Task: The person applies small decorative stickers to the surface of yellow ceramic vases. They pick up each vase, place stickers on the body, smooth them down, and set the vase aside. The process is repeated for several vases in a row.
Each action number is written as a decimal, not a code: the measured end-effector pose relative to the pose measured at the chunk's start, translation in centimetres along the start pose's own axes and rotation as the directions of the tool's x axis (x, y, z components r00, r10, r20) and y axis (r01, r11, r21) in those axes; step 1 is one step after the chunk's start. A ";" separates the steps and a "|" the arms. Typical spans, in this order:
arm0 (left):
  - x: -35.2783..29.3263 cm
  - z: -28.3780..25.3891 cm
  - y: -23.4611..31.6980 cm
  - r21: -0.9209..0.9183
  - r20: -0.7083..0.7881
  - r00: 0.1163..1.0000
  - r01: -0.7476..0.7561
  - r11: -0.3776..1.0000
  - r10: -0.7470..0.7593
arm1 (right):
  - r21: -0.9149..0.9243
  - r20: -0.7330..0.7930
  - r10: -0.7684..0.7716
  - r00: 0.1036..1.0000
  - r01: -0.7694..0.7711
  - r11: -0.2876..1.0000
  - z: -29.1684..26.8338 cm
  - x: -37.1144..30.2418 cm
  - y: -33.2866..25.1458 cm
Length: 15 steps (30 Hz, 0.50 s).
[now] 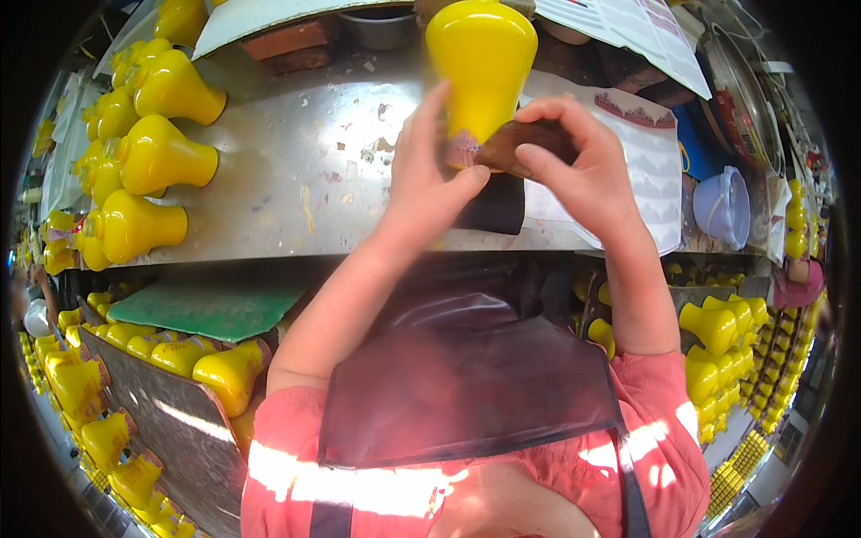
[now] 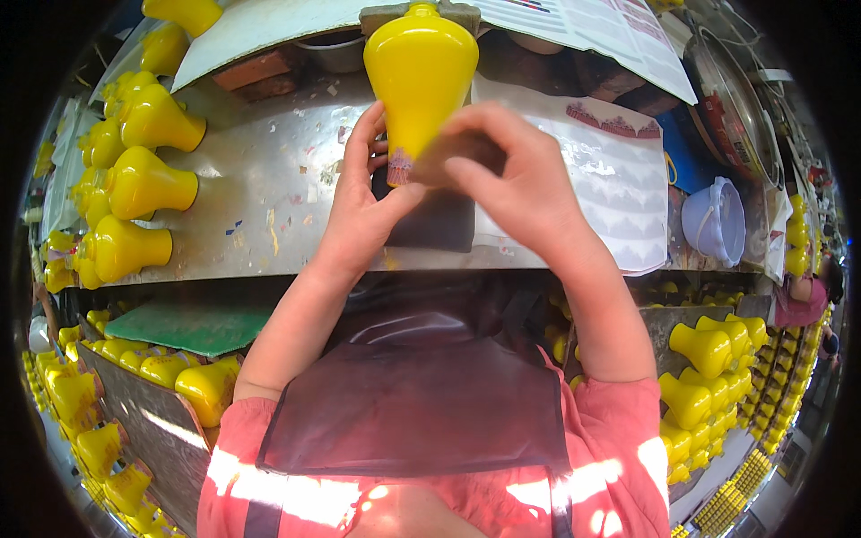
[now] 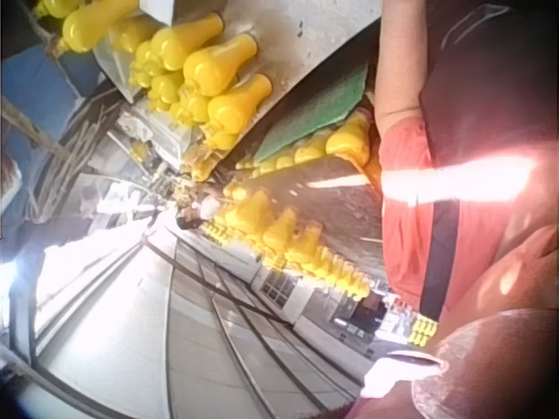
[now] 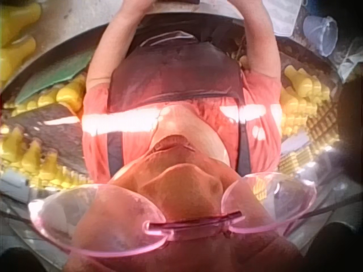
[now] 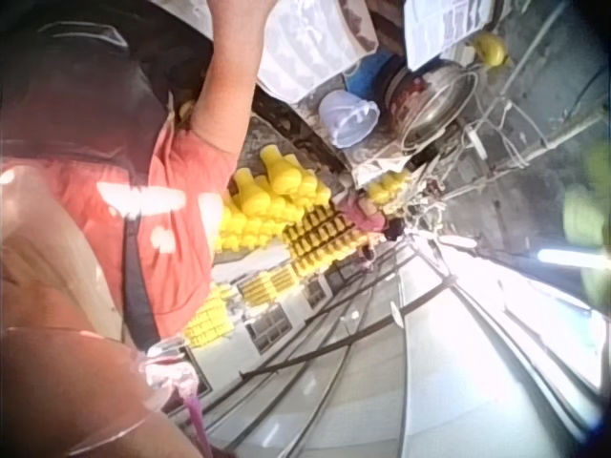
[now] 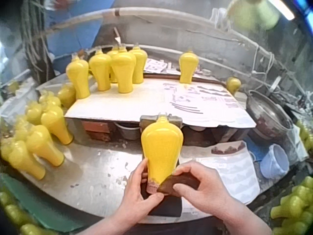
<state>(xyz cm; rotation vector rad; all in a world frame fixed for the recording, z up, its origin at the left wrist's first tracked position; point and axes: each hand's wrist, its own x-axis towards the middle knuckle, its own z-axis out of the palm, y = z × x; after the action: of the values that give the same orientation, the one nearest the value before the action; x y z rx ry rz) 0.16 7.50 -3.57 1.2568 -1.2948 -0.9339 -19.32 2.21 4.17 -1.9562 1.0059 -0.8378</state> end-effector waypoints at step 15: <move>-0.3 0.6 -0.3 0.056 -0.066 0.993 -0.096 0.994 0.099 | -0.546 0.360 -0.553 0.751 0.651 0.527 2.1 3.0 -4.3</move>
<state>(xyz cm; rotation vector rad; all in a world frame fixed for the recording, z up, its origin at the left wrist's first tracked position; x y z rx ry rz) -0.42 7.69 -4.00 1.2439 -1.3217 -0.7858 -14.66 2.04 7.42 -3.0403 0.5183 -0.7272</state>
